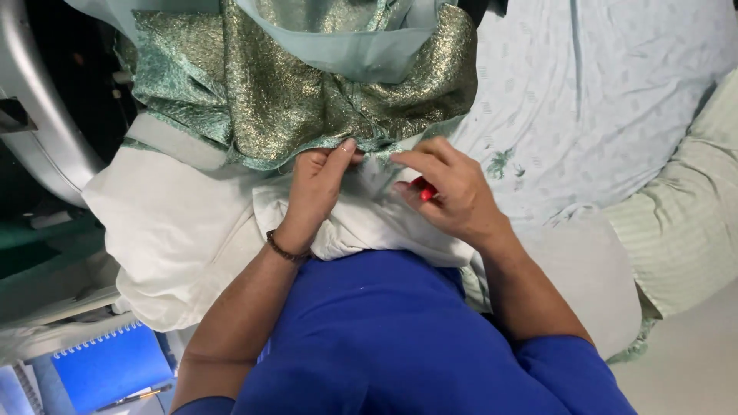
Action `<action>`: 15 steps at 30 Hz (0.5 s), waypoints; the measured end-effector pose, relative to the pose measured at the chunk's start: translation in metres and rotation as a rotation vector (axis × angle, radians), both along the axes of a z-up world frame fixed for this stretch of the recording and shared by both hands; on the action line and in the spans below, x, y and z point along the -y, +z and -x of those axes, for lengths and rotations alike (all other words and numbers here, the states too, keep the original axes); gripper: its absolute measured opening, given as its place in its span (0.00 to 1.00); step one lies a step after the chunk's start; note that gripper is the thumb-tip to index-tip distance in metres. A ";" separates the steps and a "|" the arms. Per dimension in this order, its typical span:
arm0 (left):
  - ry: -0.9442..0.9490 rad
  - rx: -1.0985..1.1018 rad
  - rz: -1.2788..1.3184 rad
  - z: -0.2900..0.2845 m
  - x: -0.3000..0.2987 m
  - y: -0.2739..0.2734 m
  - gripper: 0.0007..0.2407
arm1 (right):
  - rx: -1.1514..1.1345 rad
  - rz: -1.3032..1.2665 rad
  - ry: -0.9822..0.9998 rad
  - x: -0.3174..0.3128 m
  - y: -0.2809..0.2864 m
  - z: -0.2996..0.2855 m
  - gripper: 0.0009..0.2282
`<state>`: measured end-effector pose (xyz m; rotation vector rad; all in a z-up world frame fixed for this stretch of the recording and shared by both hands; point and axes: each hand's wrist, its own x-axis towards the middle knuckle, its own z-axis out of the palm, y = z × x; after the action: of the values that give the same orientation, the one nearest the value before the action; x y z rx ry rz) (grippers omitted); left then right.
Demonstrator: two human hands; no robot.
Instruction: The person uses red-handled scissors to cut a piece of shiny, light green fabric that is resting on their lap. They hold the fabric with their left hand and carefully snip along the edge with their right hand, occasionally adjusting the material to continue the cut.
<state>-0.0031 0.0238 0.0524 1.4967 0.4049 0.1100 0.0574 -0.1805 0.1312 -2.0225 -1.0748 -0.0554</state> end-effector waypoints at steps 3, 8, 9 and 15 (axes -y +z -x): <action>0.000 0.031 0.034 0.001 0.001 0.021 0.13 | 0.012 -0.070 -0.038 -0.005 -0.010 0.003 0.02; 0.022 0.048 0.113 0.000 0.000 0.028 0.13 | 0.132 0.007 -0.069 -0.008 0.003 0.007 0.07; 0.019 0.060 0.142 -0.001 0.001 0.027 0.13 | 0.202 0.047 -0.046 -0.010 0.006 0.009 0.12; -0.002 0.099 0.519 -0.007 0.008 0.042 0.15 | 0.426 0.046 -0.104 -0.019 -0.013 0.013 0.08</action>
<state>0.0035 0.0158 0.0941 0.9757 0.3210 0.0691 0.0446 -0.1616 0.1184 -2.1618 -1.2345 -0.5407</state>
